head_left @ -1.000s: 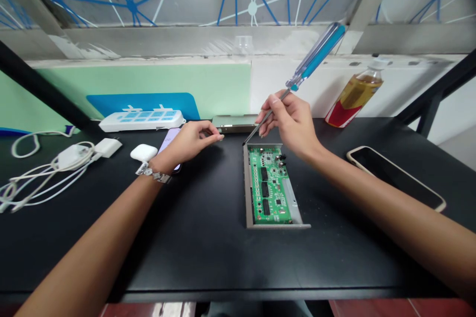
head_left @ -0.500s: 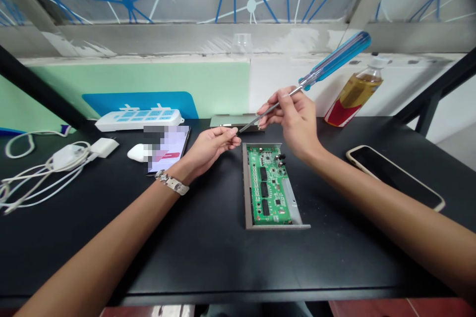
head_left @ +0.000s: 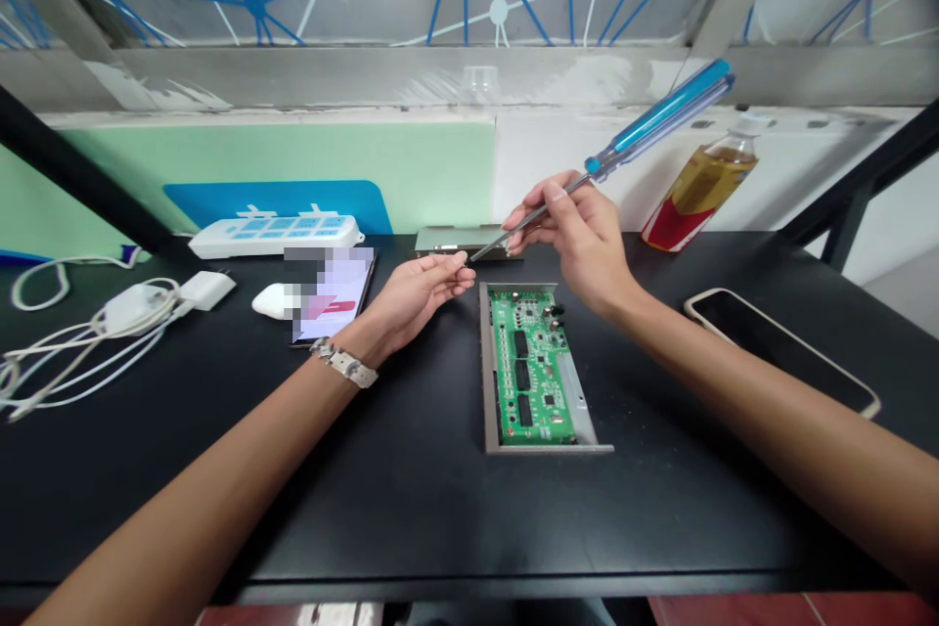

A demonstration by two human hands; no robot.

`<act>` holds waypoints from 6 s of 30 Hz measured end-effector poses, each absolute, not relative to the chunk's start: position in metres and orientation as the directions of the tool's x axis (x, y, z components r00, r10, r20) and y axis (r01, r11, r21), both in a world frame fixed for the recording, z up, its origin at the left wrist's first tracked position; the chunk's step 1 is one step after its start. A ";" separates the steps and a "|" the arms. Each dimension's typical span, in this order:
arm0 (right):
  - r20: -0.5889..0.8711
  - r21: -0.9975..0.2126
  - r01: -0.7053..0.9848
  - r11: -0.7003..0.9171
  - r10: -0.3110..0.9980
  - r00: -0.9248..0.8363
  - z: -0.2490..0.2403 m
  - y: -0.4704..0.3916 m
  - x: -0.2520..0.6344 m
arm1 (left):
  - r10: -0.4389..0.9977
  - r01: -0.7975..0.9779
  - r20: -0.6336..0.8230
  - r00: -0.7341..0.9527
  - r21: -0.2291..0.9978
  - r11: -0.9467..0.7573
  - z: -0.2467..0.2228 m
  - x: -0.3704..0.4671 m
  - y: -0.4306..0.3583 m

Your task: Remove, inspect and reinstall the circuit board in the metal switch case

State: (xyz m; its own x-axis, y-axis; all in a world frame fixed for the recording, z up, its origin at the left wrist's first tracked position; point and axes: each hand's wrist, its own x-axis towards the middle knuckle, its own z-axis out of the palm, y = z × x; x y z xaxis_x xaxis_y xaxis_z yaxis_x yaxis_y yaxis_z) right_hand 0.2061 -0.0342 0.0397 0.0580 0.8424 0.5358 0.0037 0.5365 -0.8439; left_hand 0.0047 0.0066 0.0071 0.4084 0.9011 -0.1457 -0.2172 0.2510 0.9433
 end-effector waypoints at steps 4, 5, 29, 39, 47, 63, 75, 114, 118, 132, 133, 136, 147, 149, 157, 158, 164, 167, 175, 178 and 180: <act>0.538 -0.842 -0.024 0.538 0.843 0.005 0.039 -0.034 0.209 | 0.908 -0.234 -0.187 0.374 0.929 0.288 0.011 0.007 0.003; 0.540 -0.841 -0.030 0.540 0.842 -0.005 0.039 -0.034 0.209 | 0.909 -0.247 -0.198 0.367 0.921 0.300 0.012 0.008 0.002; 0.549 -0.831 0.157 0.533 0.831 0.085 0.050 -0.034 0.238 | 0.686 0.446 0.327 0.650 0.566 -0.693 0.004 0.018 -0.018; 0.598 -0.771 0.286 0.570 0.801 0.016 0.044 -0.033 0.236 | 0.707 0.562 0.240 0.665 0.462 -0.686 0.023 -0.003 -0.009; 0.607 -0.723 0.361 0.589 0.791 -0.076 0.040 -0.031 0.228 | 0.708 0.584 0.264 0.654 0.419 -0.695 0.017 0.001 -0.013; 0.572 -0.728 0.403 0.555 0.815 -0.091 0.036 -0.026 0.223 | 0.691 0.539 0.306 0.655 0.451 -0.711 0.017 0.004 -0.012; 0.486 -0.838 0.233 0.493 0.869 -0.090 0.037 -0.027 0.221 | 0.757 0.156 0.347 0.554 0.850 -0.503 0.009 0.055 0.006; 0.455 -0.874 0.141 0.466 0.884 -0.105 0.035 -0.030 0.230 | 0.706 0.242 0.400 0.584 0.744 -0.622 0.016 0.049 -0.006; 0.452 -0.876 0.151 0.457 0.889 -0.072 0.034 -0.029 0.230 | 0.750 0.203 0.411 0.519 0.793 -0.575 0.015 0.051 -0.007; 0.488 -0.842 0.213 0.496 0.868 -0.094 0.033 -0.029 0.231 | 0.739 0.200 0.428 0.521 0.780 -0.593 0.016 0.051 -0.008; 0.487 -0.842 0.209 0.498 0.867 -0.103 0.034 -0.029 0.231 | 0.728 0.207 0.430 0.534 0.769 -0.605 0.017 0.050 -0.008; 0.476 -0.847 0.199 0.492 0.870 -0.124 0.034 -0.029 0.231 | 0.702 0.216 0.428 0.569 0.745 -0.630 0.017 0.050 -0.008; 0.467 -0.849 0.207 0.486 0.874 -0.136 0.033 -0.029 0.231 | 0.706 0.200 0.433 0.560 0.756 -0.623 0.017 0.049 -0.007; 0.461 -0.855 0.206 0.476 0.879 -0.122 0.033 -0.029 0.231 | 0.718 0.171 0.427 0.550 0.784 -0.597 0.016 0.049 -0.006; 0.466 -0.851 0.208 0.483 0.876 -0.129 0.032 -0.029 0.231 | 0.727 0.166 0.415 0.546 0.798 -0.580 0.014 0.050 -0.006; 0.461 -0.854 0.203 0.478 0.878 -0.126 0.032 -0.029 0.231 | 0.725 0.163 0.415 0.549 0.798 -0.580 0.014 0.050 -0.005; 0.450 -0.867 0.188 0.461 0.887 -0.101 0.033 -0.030 0.229 | 0.752 0.090 0.416 0.511 0.845 -0.528 0.013 0.051 -0.005; 0.451 -0.870 0.171 0.463 0.886 -0.108 0.034 -0.031 0.228 | 0.731 0.142 0.414 0.542 0.812 -0.565 0.014 0.050 -0.005; 0.442 -0.875 0.179 0.449 0.893 -0.083 0.035 -0.032 0.227 | 0.737 0.101 0.432 0.519 0.826 -0.555 0.013 0.051 -0.004; 0.429 -0.885 0.153 0.440 0.898 -0.099 0.034 -0.032 0.228 | 0.718 0.166 0.420 0.555 0.789 -0.591 0.014 0.050 -0.003; 0.431 -0.884 0.156 0.440 0.898 -0.085 0.034 -0.032 0.229 | 0.718 0.175 0.419 0.556 0.785 -0.594 0.014 0.050 -0.003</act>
